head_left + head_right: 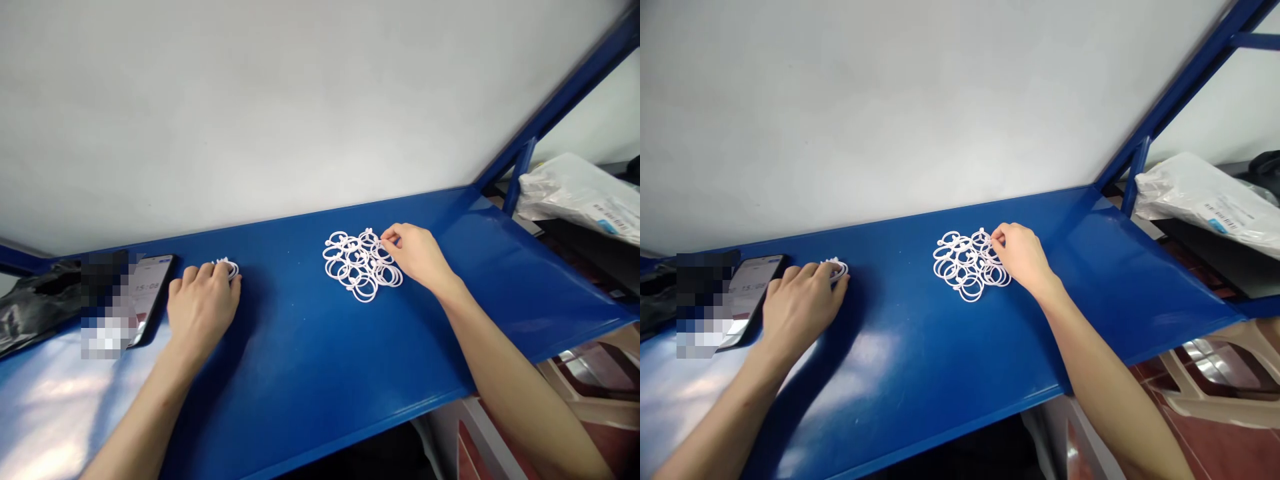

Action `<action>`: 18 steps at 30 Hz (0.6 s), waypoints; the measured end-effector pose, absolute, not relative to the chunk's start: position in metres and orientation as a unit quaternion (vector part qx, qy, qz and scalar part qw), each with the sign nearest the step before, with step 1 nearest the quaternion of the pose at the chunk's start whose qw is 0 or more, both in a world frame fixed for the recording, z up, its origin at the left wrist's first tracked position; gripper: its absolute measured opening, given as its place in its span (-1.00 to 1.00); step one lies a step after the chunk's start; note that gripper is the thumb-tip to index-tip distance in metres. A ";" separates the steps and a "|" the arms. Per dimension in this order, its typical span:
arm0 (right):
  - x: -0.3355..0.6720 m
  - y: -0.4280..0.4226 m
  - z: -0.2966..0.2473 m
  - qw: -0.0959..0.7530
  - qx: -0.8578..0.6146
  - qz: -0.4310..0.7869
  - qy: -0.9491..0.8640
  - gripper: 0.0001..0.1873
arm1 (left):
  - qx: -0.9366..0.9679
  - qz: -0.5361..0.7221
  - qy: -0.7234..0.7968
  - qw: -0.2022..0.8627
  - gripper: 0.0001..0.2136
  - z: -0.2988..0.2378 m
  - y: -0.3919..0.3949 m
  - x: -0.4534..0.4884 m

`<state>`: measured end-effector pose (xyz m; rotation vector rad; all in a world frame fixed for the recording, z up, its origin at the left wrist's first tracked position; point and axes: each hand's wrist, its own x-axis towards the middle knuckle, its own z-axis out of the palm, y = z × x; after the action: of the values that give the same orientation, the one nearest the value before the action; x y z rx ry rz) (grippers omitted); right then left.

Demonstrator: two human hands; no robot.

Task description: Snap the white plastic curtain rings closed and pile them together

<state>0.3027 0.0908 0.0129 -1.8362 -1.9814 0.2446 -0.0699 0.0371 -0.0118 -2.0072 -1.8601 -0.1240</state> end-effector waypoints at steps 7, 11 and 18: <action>0.298 0.087 0.017 0.213 -0.676 0.091 -0.699 -0.86 | -0.722 -0.057 -0.667 0.173 -0.76 -0.012 0.037 -0.064; 0.298 0.086 0.018 0.228 -0.677 0.068 -0.696 -0.85 | -0.729 -0.077 -0.654 0.188 -0.77 -0.008 0.032 -0.056; 0.271 0.072 0.014 0.361 -0.561 -0.017 -0.744 -0.86 | -0.739 -0.149 -0.611 0.241 -0.84 -0.002 0.019 -0.038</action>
<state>0.2714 0.0720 0.0140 -1.4465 -1.9183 -0.0439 -0.0382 0.0195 -0.0018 -2.0209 -1.6727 -0.4076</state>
